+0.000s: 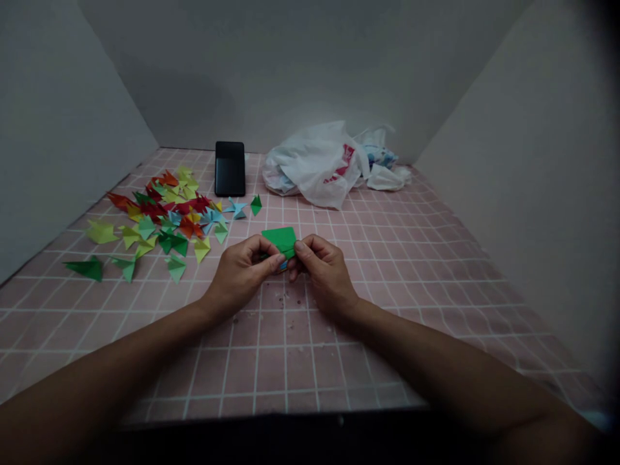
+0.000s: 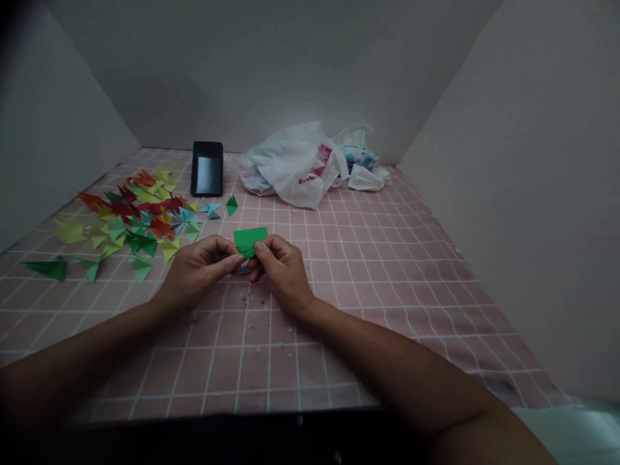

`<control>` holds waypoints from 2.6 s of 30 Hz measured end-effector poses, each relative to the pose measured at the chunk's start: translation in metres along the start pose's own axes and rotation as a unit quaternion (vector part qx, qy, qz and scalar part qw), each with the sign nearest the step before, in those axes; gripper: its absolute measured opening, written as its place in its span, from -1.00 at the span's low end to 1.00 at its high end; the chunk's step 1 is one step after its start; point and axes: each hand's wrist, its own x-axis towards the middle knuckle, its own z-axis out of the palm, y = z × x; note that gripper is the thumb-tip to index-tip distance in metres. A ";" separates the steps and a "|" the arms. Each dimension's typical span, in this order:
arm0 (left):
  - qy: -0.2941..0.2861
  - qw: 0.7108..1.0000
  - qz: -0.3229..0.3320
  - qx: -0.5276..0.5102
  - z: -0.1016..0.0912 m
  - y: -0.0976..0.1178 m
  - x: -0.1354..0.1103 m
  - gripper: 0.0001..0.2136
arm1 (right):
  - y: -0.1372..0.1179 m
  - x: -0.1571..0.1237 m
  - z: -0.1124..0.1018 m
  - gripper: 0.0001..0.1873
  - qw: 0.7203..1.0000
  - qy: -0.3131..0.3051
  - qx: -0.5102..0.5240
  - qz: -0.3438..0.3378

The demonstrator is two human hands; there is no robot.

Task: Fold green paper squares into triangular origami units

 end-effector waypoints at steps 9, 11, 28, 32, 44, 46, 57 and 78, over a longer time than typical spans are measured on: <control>0.027 1.000 -0.002 -0.002 0.002 -0.001 0.000 -0.86 | -0.002 0.001 0.001 -0.63 0.999 0.013 -0.033 -0.003; 0.027 1.000 -0.010 -0.009 0.002 0.001 -0.001 -0.86 | -0.002 0.001 0.001 -0.64 0.999 0.011 -0.033 -0.002; 0.043 0.999 0.026 0.011 0.000 -0.005 0.002 -0.87 | 0.000 0.003 -0.001 -0.67 0.999 0.014 -0.036 0.010; 0.035 0.999 -0.025 -0.002 0.001 -0.001 0.000 -0.85 | 0.000 0.003 -0.001 -0.68 0.999 0.011 -0.043 0.011; 0.030 0.998 -0.049 -0.013 0.000 0.001 0.002 -0.84 | 0.004 0.001 -0.001 -0.64 0.999 -0.032 -0.008 0.011; 0.031 0.998 -0.049 -0.015 0.000 0.001 0.002 -0.84 | 0.005 0.002 -0.001 -0.67 0.999 -0.039 0.003 0.016; 0.006 0.992 -0.083 -0.090 0.000 0.002 0.000 -0.80 | 0.007 0.003 -0.003 -0.68 0.999 -0.037 -0.022 0.023; -0.045 0.983 -0.110 -0.142 -0.002 -0.002 0.004 -0.69 | 0.001 0.005 -0.004 -0.71 0.995 -0.047 -0.088 0.021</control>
